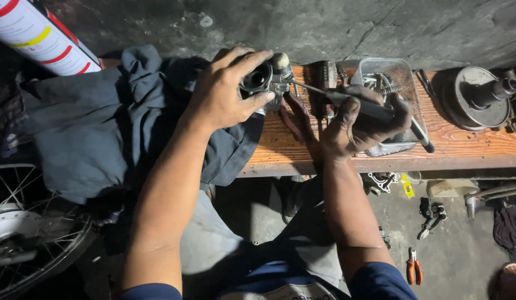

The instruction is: Disassembling a motorcycle carburetor to remove the throttle valve and other internal components using hand tools.

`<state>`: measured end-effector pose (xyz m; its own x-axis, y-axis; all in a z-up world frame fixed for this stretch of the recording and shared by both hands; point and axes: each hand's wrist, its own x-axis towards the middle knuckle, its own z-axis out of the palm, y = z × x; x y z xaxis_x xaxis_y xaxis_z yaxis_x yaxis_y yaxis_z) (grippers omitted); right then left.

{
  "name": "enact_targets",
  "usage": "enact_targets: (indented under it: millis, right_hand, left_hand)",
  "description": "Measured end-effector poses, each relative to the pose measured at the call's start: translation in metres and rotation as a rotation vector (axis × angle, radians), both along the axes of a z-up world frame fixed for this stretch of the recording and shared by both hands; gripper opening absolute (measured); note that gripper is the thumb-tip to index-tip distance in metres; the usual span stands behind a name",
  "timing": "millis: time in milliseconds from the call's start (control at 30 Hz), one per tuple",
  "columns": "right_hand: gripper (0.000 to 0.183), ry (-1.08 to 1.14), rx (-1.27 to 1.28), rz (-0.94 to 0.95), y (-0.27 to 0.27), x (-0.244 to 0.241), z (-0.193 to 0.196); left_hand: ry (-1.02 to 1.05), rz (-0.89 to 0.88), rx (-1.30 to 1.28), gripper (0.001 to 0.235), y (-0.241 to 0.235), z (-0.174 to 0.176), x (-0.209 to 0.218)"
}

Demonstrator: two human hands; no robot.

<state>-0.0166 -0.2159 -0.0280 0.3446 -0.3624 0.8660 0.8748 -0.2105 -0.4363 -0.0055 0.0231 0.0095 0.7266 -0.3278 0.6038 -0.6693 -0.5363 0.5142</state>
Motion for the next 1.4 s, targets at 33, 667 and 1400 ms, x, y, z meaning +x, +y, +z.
enact_targets:
  millis: [33, 667, 1400]
  right_hand:
    - [0.045, 0.0, 0.001, -0.002, 0.0, 0.001, 0.001]
    - [0.039, 0.05, -0.085, 0.122, 0.02, -0.007, 0.02]
    - [0.045, -0.005, -0.339, -0.491, 0.012, -0.008, 0.002]
  left_hand:
    - [0.0, -0.002, 0.001, 0.068, -0.001, -0.001, 0.0]
    - [-0.045, 0.138, -0.021, 0.056, -0.003, 0.002, 0.0]
    - [-0.125, 0.165, 0.007, 0.056, -0.012, -0.005, -0.002]
